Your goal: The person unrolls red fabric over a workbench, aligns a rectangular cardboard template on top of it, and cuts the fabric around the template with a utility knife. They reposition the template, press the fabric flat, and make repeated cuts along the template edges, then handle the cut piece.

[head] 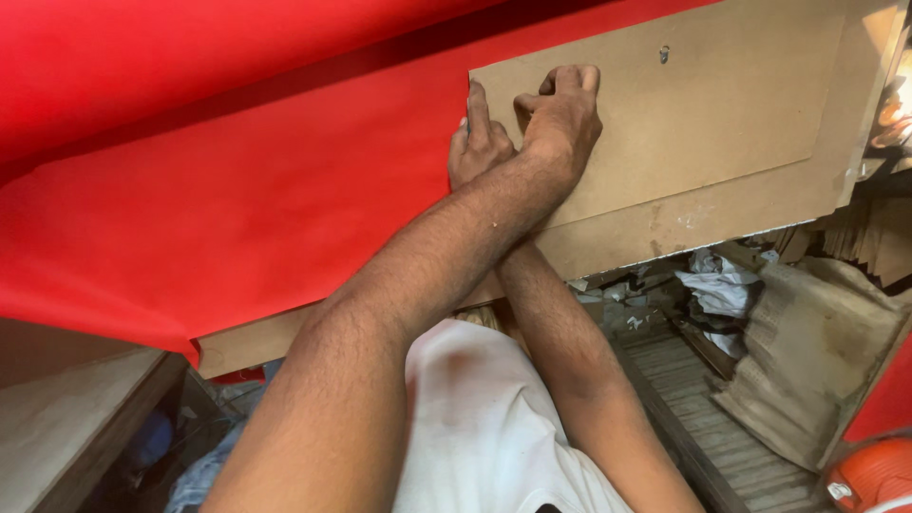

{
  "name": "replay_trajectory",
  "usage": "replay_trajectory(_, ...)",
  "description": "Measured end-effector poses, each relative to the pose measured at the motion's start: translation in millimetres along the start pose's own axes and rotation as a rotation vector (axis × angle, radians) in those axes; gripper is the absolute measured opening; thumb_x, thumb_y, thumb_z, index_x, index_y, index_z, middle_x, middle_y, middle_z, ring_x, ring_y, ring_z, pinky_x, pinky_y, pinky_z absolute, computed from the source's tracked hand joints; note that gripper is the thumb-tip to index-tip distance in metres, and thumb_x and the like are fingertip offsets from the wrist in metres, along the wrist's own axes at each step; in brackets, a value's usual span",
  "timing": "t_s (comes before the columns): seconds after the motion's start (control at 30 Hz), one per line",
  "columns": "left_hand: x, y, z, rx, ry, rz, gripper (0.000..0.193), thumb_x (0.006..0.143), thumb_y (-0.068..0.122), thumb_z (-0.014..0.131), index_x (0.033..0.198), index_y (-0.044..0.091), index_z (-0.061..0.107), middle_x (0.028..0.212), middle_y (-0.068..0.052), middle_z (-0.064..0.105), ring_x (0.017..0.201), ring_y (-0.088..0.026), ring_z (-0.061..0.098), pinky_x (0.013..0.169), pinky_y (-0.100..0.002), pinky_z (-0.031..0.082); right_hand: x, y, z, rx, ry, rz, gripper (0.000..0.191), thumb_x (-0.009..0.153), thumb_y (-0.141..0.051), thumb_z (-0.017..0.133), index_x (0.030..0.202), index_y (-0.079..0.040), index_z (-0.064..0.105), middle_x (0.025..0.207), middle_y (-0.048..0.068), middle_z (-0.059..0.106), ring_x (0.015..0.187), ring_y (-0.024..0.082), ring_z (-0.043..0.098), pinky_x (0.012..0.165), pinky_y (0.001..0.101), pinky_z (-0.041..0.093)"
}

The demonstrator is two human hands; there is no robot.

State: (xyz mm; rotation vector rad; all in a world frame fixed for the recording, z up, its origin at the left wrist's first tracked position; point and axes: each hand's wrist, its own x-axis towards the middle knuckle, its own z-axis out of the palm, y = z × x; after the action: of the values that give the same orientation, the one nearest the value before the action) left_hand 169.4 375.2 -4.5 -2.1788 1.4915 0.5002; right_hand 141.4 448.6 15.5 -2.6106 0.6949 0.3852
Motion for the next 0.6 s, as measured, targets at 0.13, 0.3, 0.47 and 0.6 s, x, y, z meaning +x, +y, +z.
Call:
replay_trajectory(0.13,1.2,1.9,-1.8,-0.057,0.003,-0.016,0.054,0.072,0.017,0.09,0.121,0.002,0.071,0.117,-0.02,0.042,0.097,-0.027,0.042,0.05,-0.026,0.054,1.5,1.5,-0.6,-0.009,0.025,0.022,0.05,0.109,-0.024,0.048,0.156,-0.012,0.035,0.101,0.013,0.071,0.083,0.023,0.072,0.071,0.0369,0.06)
replay_trajectory(0.3,2.3,5.5,-0.9,-0.044,-0.016,-0.001,0.059,0.071,0.021,0.09,0.123,0.003,0.069,0.118,-0.019,0.041,0.098,-0.026,0.042,0.054,-0.027,0.056,5.2,4.2,2.0,-0.02,0.038,0.052,0.049,0.107,-0.023,0.05,0.154,-0.013,0.038,0.099,0.014,0.07,0.082,0.025,0.072,0.07,0.0383,0.059)
replay_trajectory(0.47,5.4,8.5,2.3,0.032,0.012,0.01,0.06,0.071,0.02,0.092,0.124,0.005,0.069,0.117,-0.019,0.043,0.096,-0.025,0.042,0.054,-0.03,0.056,7.4,8.8,0.1,0.008,0.04,0.034,0.049,0.105,-0.023,0.053,0.151,-0.014,0.041,0.096,0.014,0.07,0.08,0.027,0.071,0.069,0.0397,0.059)
replay_trajectory(0.6,1.5,6.1,-3.9,0.058,0.018,0.032,0.053,0.07,0.023,0.09,0.118,0.005,0.074,0.114,-0.018,0.045,0.093,-0.025,0.04,0.053,-0.025,0.048,1.5,15.6,-1.0,0.054,0.053,0.0,0.048,0.103,-0.022,0.055,0.149,-0.014,0.044,0.094,0.014,0.07,0.079,0.028,0.071,0.068,0.0408,0.058)
